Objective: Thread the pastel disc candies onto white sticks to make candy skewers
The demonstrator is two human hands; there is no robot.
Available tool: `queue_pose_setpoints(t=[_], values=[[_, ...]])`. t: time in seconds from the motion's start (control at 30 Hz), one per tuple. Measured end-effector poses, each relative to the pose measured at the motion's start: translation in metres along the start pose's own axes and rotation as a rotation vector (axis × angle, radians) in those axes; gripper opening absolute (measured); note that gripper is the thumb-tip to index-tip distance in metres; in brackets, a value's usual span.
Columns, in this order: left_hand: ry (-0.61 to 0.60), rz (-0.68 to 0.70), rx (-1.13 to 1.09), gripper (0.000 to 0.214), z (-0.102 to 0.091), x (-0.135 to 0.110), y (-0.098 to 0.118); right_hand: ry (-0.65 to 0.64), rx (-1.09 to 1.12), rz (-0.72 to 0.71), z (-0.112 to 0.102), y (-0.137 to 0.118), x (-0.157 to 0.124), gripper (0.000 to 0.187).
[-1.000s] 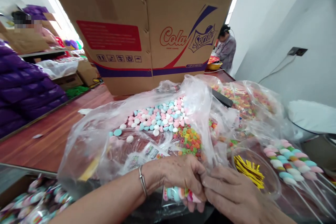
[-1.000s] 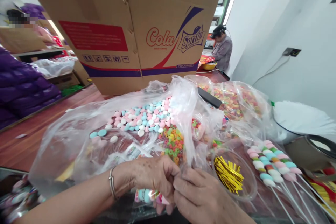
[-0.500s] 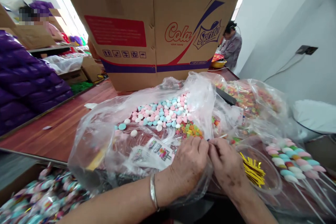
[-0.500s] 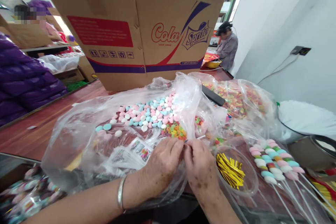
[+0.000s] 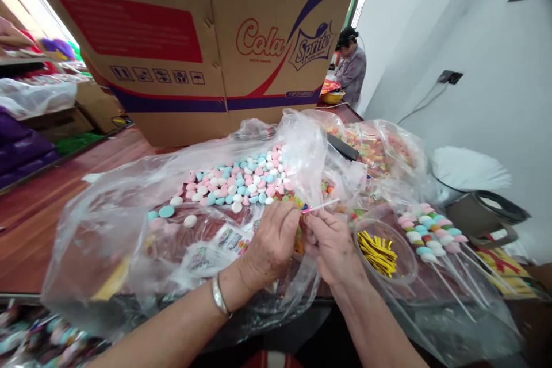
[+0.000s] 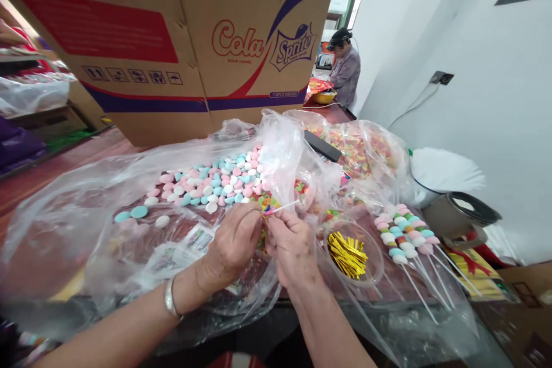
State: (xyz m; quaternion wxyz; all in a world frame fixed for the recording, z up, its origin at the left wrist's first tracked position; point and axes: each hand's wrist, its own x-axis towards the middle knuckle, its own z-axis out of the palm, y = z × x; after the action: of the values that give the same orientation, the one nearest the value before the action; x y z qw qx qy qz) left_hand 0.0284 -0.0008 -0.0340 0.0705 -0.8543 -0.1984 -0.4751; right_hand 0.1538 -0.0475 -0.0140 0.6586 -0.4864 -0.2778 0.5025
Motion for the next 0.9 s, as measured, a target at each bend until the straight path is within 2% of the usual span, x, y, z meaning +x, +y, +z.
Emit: queue_pose_setpoints(t=[0.07, 0.13, 0.17, 0.23, 0.27, 0.3, 0.33, 0.37, 0.4, 0.47, 0.5, 0.57, 0.63, 0.7, 0.73, 0.8, 0.9], values=[[0.066, 0.034, -0.011, 0.037, -0.009, -0.004, 0.006, -0.032, 0.138, 0.088, 0.004, -0.011, 0.000, 0.037], [0.073, -0.102, -0.150, 0.038, -0.022, -0.004, 0.017, -0.051, 0.183, 0.073, 0.006, -0.020, -0.002, 0.036], [0.015, -0.269, -0.312, 0.031, -0.029, -0.002, 0.023, -0.052, 0.185, 0.048, 0.008, -0.022, -0.005, 0.034], [-0.107, -0.774, -0.691, 0.020, -0.042, 0.008, 0.030, -0.057, 0.133, -0.029, 0.010, -0.020, -0.013, 0.027], [-0.114, -0.988, -0.882, 0.025, -0.048, 0.015, 0.031, -0.073, 0.085, -0.073, 0.011, -0.017, -0.017, 0.023], [-0.033, -1.127, -1.042, 0.033, -0.054, 0.023, 0.029, -0.091, 0.031, -0.112, 0.012, -0.014, -0.022, 0.020], [0.044, -1.197, -1.167, 0.039, -0.060, 0.031, 0.025, -0.108, -0.023, -0.146, 0.012, -0.010, -0.026, 0.018], [0.098, -1.178, -1.260, 0.045, -0.067, 0.038, 0.019, -0.126, -0.074, -0.163, 0.013, -0.008, -0.028, 0.018], [0.120, -1.094, -1.336, 0.049, -0.074, 0.043, 0.012, -0.140, -0.116, -0.164, 0.013, -0.006, -0.030, 0.019], [-0.070, -0.913, -1.465, 0.057, -0.088, 0.046, -0.002, -0.147, -0.175, -0.148, 0.013, -0.006, -0.030, 0.023], [-0.160, -0.872, -1.455, 0.056, -0.094, 0.044, -0.008, -0.141, -0.211, -0.168, 0.013, -0.007, -0.029, 0.024], [-0.365, -0.948, -1.311, 0.053, -0.101, 0.035, -0.014, -0.105, -0.315, -0.319, 0.015, -0.008, -0.029, 0.020], [-0.424, -1.152, -1.170, 0.050, -0.103, 0.024, -0.012, -0.091, -0.441, -0.571, 0.021, -0.005, -0.033, 0.015], [-0.340, -1.336, -1.144, 0.047, -0.102, 0.016, -0.003, -0.136, -0.530, -0.767, 0.030, 0.002, -0.043, 0.017], [-0.273, -1.403, -1.155, 0.043, -0.103, 0.014, 0.004, -0.184, -0.550, -0.817, 0.035, 0.008, -0.049, 0.019], [-0.134, -1.523, -1.144, 0.032, -0.105, 0.010, 0.017, -0.277, -0.571, -0.849, 0.046, 0.021, -0.061, 0.022], [0.162, -1.730, -0.988, 0.049, -0.119, 0.000, 0.027, -0.417, -0.634, -0.799, 0.055, 0.037, -0.076, 0.024]])
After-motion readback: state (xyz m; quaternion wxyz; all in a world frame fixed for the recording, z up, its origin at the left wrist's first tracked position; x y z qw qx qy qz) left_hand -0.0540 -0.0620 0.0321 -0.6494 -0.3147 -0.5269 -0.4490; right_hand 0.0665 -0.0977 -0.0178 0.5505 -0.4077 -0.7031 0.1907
